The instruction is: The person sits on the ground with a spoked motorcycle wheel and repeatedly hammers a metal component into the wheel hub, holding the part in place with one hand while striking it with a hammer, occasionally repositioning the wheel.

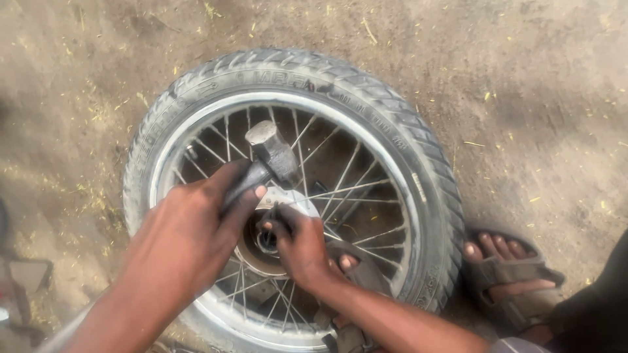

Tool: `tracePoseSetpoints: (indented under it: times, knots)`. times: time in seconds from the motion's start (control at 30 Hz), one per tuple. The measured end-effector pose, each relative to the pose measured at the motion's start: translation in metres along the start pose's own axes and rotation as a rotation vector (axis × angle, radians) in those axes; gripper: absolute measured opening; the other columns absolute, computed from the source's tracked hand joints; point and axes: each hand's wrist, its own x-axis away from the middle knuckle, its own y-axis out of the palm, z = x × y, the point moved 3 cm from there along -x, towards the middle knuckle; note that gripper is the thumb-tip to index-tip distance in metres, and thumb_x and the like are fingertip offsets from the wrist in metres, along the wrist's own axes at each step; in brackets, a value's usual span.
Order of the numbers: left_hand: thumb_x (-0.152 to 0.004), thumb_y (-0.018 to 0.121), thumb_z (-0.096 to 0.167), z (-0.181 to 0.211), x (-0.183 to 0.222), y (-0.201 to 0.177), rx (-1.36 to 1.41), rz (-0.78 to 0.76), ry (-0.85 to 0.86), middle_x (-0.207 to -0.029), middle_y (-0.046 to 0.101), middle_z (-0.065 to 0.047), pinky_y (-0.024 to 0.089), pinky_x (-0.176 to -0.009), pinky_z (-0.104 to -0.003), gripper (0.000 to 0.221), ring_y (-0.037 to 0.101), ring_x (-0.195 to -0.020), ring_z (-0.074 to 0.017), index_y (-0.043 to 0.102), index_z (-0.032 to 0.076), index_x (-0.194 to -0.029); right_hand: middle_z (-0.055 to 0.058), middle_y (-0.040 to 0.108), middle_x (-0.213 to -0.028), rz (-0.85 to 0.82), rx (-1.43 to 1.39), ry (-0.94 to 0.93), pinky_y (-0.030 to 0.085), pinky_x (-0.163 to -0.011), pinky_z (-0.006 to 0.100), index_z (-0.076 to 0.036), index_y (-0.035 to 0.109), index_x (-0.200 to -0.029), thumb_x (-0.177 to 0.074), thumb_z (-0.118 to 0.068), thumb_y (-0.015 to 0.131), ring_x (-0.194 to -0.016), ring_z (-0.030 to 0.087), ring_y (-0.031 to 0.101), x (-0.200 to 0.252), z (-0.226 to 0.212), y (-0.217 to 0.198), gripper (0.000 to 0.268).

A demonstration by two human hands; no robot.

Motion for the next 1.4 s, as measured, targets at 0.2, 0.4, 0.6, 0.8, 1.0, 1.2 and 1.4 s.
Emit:
tracePoseSetpoints:
  times: [0.2, 0.4, 0.6, 0.8, 1.0, 1.2, 1.4]
  knots:
    - [-0.105, 0.055, 0.036, 0.006, 0.006, -0.008, -0.044, -0.067, -0.067, -0.060, 0.070, -0.012, 0.053, -0.047, -0.040, 0.043, 0.066, -0.046, -0.0197, 0.057, 0.022, -0.145, 0.021, 0.074, -0.083, -0.001, 0.025, 0.061, 0.054, -0.067, 0.037, 0.003, 0.072, -0.099, -0.090, -0.005, 0.068, -0.069, 0.022, 0.072, 0.000, -0.004, -0.001, 0.012]
    - [-0.104, 0.055, 0.036, 0.001, 0.002, -0.003, -0.038, 0.003, -0.003, -0.063, 0.070, -0.011, 0.053, -0.044, -0.040, 0.043, 0.065, -0.045, -0.0193, 0.058, 0.022, -0.144, 0.019, 0.075, -0.084, 0.004, 0.001, 0.020, 0.054, -0.067, 0.037, 0.003, 0.071, -0.098, -0.091, -0.004, 0.066, -0.072, 0.020, 0.074, 0.001, -0.002, -0.001, 0.011]
    - [-0.099, 0.060, 0.034, -0.008, -0.002, 0.010, -0.044, 0.245, 0.267, -0.071, 0.072, -0.014, 0.053, -0.036, -0.041, 0.043, 0.067, -0.041, -0.0231, 0.064, 0.012, -0.136, 0.020, 0.075, -0.085, 0.003, 0.018, 0.022, 0.054, -0.068, 0.038, 0.003, 0.072, -0.099, -0.091, -0.004, 0.066, -0.073, 0.021, 0.074, 0.000, -0.004, -0.001, 0.012]
    - [-0.107, 0.050, 0.027, -0.002, -0.005, -0.007, -0.484, -0.057, 0.131, -0.074, 0.071, -0.012, 0.055, -0.042, -0.037, 0.035, 0.066, -0.051, -0.0213, 0.059, 0.010, -0.137, 0.018, 0.076, -0.087, -0.001, 0.016, 0.015, 0.055, -0.068, 0.037, 0.001, 0.073, -0.102, -0.090, -0.006, 0.067, -0.074, 0.022, 0.075, -0.001, 0.002, 0.001, 0.015]
    - [-0.108, 0.049, 0.036, -0.005, 0.005, -0.006, -0.405, -0.003, 0.071, -0.071, 0.067, -0.010, 0.053, -0.041, -0.035, 0.036, 0.063, -0.051, -0.0206, 0.057, 0.020, -0.139, 0.018, 0.076, -0.082, -0.002, 0.021, 0.036, 0.055, -0.066, 0.037, -0.001, 0.074, -0.100, -0.091, -0.006, 0.067, -0.070, 0.021, 0.076, 0.002, 0.001, 0.003, 0.013]
    - [-0.108, 0.048, 0.027, -0.011, -0.003, 0.003, -0.346, -0.056, 0.068, -0.067, 0.067, -0.009, 0.051, -0.040, -0.033, 0.032, 0.061, -0.049, -0.0179, 0.060, 0.014, -0.135, 0.020, 0.075, -0.086, 0.001, 0.020, -0.022, 0.055, -0.067, 0.037, 0.000, 0.074, -0.100, -0.089, -0.005, 0.069, -0.072, 0.021, 0.075, 0.004, 0.009, 0.006, 0.013]
    - [-0.107, 0.051, 0.033, -0.001, 0.005, -0.013, -0.173, 0.001, -0.043, -0.060, 0.064, -0.011, 0.047, -0.036, -0.031, 0.045, 0.055, -0.038, -0.0168, 0.049, 0.020, -0.150, 0.018, 0.077, -0.083, 0.010, -0.006, 0.061, 0.055, -0.068, 0.034, 0.000, 0.074, -0.099, -0.089, -0.006, 0.070, -0.071, 0.016, 0.072, 0.003, 0.010, 0.004, 0.012]
